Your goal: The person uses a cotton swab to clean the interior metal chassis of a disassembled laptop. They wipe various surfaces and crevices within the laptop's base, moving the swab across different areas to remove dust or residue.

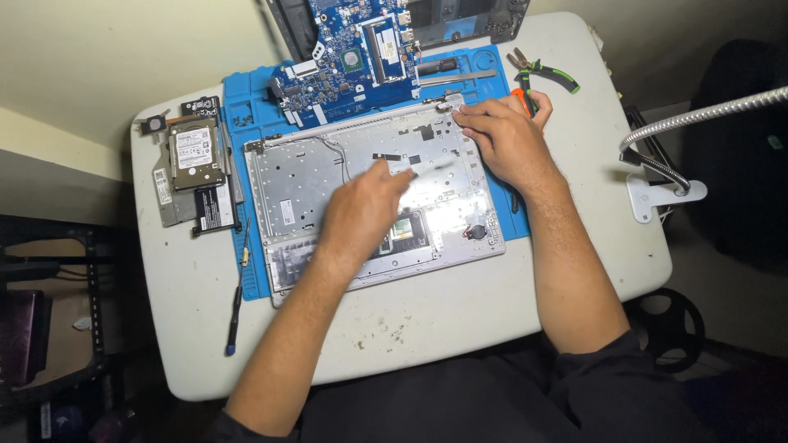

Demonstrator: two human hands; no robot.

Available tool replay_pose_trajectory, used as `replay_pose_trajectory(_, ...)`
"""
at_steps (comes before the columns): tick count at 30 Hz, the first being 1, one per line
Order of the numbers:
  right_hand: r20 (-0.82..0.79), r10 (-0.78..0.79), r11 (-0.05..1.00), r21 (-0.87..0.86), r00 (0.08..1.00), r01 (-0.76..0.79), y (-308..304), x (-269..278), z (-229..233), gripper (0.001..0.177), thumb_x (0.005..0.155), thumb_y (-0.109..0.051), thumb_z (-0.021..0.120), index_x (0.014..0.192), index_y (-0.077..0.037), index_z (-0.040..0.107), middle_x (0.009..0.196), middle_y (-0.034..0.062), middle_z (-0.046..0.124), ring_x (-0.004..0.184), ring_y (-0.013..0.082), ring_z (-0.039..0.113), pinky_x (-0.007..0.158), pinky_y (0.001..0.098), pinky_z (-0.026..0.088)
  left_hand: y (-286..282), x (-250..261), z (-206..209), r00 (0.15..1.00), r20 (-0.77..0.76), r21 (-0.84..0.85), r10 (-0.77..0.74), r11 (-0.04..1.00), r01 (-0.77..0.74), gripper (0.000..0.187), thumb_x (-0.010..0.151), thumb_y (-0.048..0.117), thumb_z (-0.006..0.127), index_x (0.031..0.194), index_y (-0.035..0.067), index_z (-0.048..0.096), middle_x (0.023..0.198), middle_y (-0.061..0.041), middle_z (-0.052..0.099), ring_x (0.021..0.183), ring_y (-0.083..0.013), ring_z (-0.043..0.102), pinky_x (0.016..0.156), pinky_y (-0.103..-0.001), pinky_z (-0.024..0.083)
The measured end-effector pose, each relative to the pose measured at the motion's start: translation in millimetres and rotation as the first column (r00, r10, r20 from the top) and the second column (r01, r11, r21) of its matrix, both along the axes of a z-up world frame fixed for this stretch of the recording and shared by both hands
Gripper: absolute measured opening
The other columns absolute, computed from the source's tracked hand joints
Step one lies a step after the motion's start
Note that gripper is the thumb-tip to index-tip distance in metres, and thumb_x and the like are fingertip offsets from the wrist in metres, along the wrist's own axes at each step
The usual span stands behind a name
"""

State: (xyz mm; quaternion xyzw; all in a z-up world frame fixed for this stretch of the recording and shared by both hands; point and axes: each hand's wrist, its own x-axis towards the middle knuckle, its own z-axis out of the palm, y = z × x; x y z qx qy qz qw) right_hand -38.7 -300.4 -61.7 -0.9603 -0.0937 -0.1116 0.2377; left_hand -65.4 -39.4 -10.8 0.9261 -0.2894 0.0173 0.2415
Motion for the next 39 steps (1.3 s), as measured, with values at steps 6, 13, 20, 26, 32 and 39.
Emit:
replay_pose_trajectory(6,-0.013,-0.010,1.000,0.001,1.000,0.010,2.8,-1.2,5.7,0.014,0.105,-0.016,0.069,0.115,-0.017,0.078,0.113,0.0024,0.074,0.109,0.0211,0.059,0.111,0.0604,0.007,1.6,-28.7,18.8,0.976,-0.136,0.012,-0.170,0.985,0.174,0.023,0.094,0.000,0.063,0.110,0.004,0.079,0.074,-0.016,0.063,0.057,-0.0238,0.067,0.049,-0.036,0.057)
replay_pose_trajectory(13,0.016,-0.013,1.000,-0.025,1.000,0.014,3.2,-4.2,5.2,0.013,0.105,-0.016,0.070,0.115,-0.018,0.078,0.114,0.0008,0.074,0.109,0.0197,0.060,0.111,0.0583,0.009,14.7,-29.8,-5.1,1.000,-0.025,0.044,-0.016,0.999,0.017,0.024,0.096,0.000,0.060,0.112,0.004,0.077,0.072,-0.014,0.060,0.053,-0.0205,0.063,0.045,-0.032,0.054)
replay_pose_trajectory(20,0.030,-0.006,1.000,-0.017,1.000,0.006,4.1,-6.0,0.7,0.014,0.106,-0.015,0.069,0.117,-0.019,0.078,0.115,0.0007,0.074,0.108,0.0187,0.059,0.110,0.0571,0.010,32.9,-89.3,3.4,0.982,-0.041,0.074,-0.182,0.980,0.184,0.028,0.094,0.001,0.054,0.107,0.009,0.077,0.079,-0.013,0.058,0.060,-0.0292,0.065,0.042,-0.036,0.051)
replay_pose_trajectory(26,0.057,0.022,0.998,-0.053,0.998,-0.019,-4.4,-3.3,-10.0,0.016,0.109,-0.016,0.070,0.122,-0.021,0.077,0.120,-0.0006,0.073,0.112,0.0203,0.058,0.111,0.0593,0.009,69.4,-122.5,-26.3,0.981,0.169,0.159,-0.099,0.985,0.072,0.027,0.095,0.011,0.053,0.112,0.021,0.071,0.082,-0.003,0.052,0.064,-0.0203,0.060,0.044,-0.029,0.049)
replay_pose_trajectory(32,0.076,0.079,0.994,-0.086,0.994,-0.072,-8.5,-2.1,-12.9,0.027,0.108,-0.010,0.067,0.129,-0.021,0.077,0.134,-0.0004,0.071,0.120,0.0251,0.055,0.108,0.0495,0.009,130.1,-122.0,-2.1,0.995,0.017,0.087,0.095,0.992,-0.096,0.020,0.093,0.013,0.075,0.110,0.021,0.080,0.073,0.003,0.051,0.051,-0.0119,0.050,0.037,-0.022,0.053)
replay_pose_trajectory(39,0.097,0.094,0.992,-0.094,0.991,-0.085,-6.8,-6.4,-11.2,0.025,0.111,-0.006,0.067,0.131,-0.018,0.078,0.133,0.0018,0.072,0.119,0.0249,0.056,0.109,0.0490,0.010,134.2,-124.5,-6.6,0.982,0.058,0.089,0.178,0.979,-0.182,0.016,0.090,0.017,0.078,0.104,0.024,0.081,0.071,0.003,0.041,0.057,-0.0146,0.046,0.041,-0.030,0.050)
